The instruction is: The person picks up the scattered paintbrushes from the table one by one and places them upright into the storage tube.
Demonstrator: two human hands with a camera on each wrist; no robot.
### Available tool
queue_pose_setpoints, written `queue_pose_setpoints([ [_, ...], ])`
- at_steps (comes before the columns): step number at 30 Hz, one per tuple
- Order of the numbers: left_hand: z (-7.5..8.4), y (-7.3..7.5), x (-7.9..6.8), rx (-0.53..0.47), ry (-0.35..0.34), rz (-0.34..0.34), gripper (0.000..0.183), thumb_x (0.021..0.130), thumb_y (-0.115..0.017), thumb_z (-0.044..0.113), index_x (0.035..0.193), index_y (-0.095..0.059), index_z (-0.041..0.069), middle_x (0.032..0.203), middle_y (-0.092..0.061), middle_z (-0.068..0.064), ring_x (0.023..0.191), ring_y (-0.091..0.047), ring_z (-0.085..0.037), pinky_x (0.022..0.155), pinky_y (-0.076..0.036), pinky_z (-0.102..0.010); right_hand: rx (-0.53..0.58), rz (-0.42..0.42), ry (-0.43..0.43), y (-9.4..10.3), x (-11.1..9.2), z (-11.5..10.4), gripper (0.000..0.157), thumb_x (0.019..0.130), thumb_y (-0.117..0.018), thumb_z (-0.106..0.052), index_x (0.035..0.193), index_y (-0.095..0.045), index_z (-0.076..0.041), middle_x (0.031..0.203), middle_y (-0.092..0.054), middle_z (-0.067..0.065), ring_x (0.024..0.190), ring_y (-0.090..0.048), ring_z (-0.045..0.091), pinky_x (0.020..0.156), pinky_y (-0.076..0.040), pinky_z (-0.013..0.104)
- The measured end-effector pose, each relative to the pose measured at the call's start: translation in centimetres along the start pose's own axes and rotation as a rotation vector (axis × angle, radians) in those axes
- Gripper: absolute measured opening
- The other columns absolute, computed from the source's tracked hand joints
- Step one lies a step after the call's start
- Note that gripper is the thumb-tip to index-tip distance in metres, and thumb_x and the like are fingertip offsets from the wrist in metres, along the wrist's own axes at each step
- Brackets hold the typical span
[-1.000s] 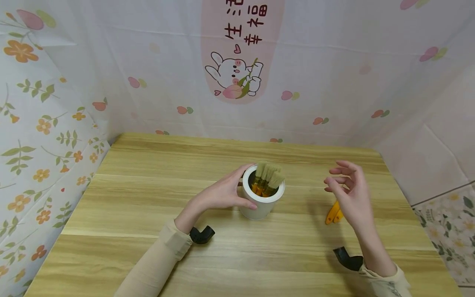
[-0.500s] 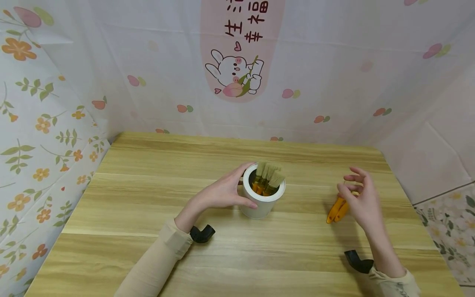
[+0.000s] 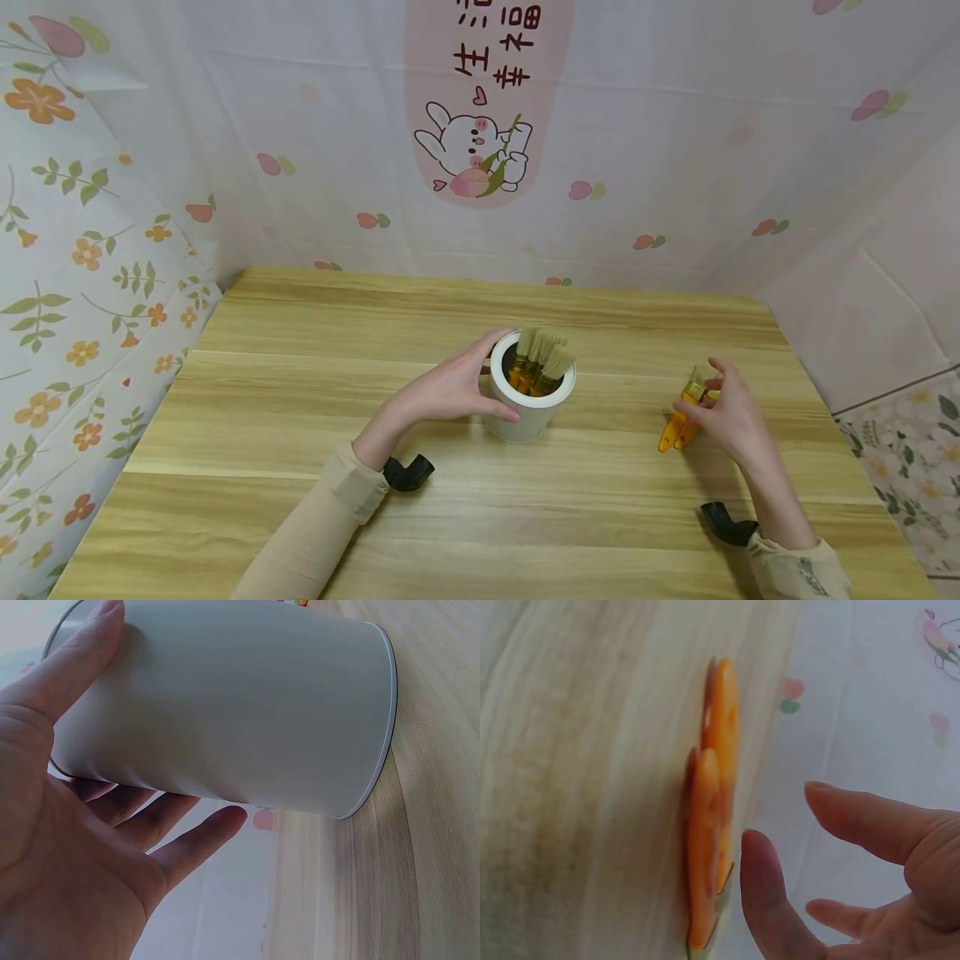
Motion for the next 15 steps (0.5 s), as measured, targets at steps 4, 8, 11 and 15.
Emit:
queue_pose_setpoints([
  [4, 0.1, 0.0, 0.0, -0.009, -0.005, -0.004, 0.107, 0.075, -0.093, 0.04, 0.159, -0.027, 0.03, 0.15, -0.049, 0.008, 0.141, -0.049, -0.016, 0.118, -0.043, -0.045, -0.027, -0.021, -0.035, -0.2, 0.3, 0.7, 0.106, 0.089, -0.079, -0.018, 0.158, -0.005, 0.013, 0.141, -0.039, 0.049, 0.116, -0.055, 0.059, 0.088, -0.056, 0.057],
  [8, 0.1, 0.0, 0.0, -0.01, -0.009, -0.003, 0.107, 0.075, -0.093, 0.04, 0.159, -0.027, 0.03, 0.15, -0.048, 0.008, 0.141, -0.049, -0.016, 0.118, -0.044, -0.044, -0.065, -0.031, -0.059, -0.2, 0.6, 1.3, 0.112, 0.086, -0.082, -0.021, 0.158, -0.003, 0.014, 0.143, -0.038, 0.049, 0.125, -0.043, 0.063, 0.1, -0.042, 0.072],
  [11, 0.1, 0.0, 0.0, -0.01, -0.01, -0.004, 0.107, 0.075, -0.093, 0.039, 0.159, -0.027, 0.03, 0.15, -0.048, 0.007, 0.141, -0.049, -0.016, 0.119, -0.043, -0.045, -0.098, -0.032, -0.065, -0.3, 0.7, 1.5, 0.113, 0.086, -0.082, -0.022, 0.157, -0.003, 0.015, 0.142, -0.037, 0.05, 0.126, -0.039, 0.064, 0.102, -0.039, 0.074],
  [15, 0.1, 0.0, 0.0, -0.012, -0.01, -0.004, 0.107, 0.075, -0.093, 0.039, 0.159, -0.027, 0.029, 0.15, -0.048, 0.007, 0.141, -0.049, -0.016, 0.119, -0.043, -0.045, -0.151, -0.034, -0.061, -0.4, 0.6, 1.4, 0.112, 0.085, -0.082, -0.023, 0.156, -0.005, 0.018, 0.139, -0.036, 0.051, 0.125, -0.038, 0.065, 0.102, -0.038, 0.075],
])
Point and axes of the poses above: each hand's wrist, its own x-axis towards the middle knuckle, its own y-axis out of the back of the hand, z = x × y, the point moved 9 cm from there along x, towards the middle knuckle
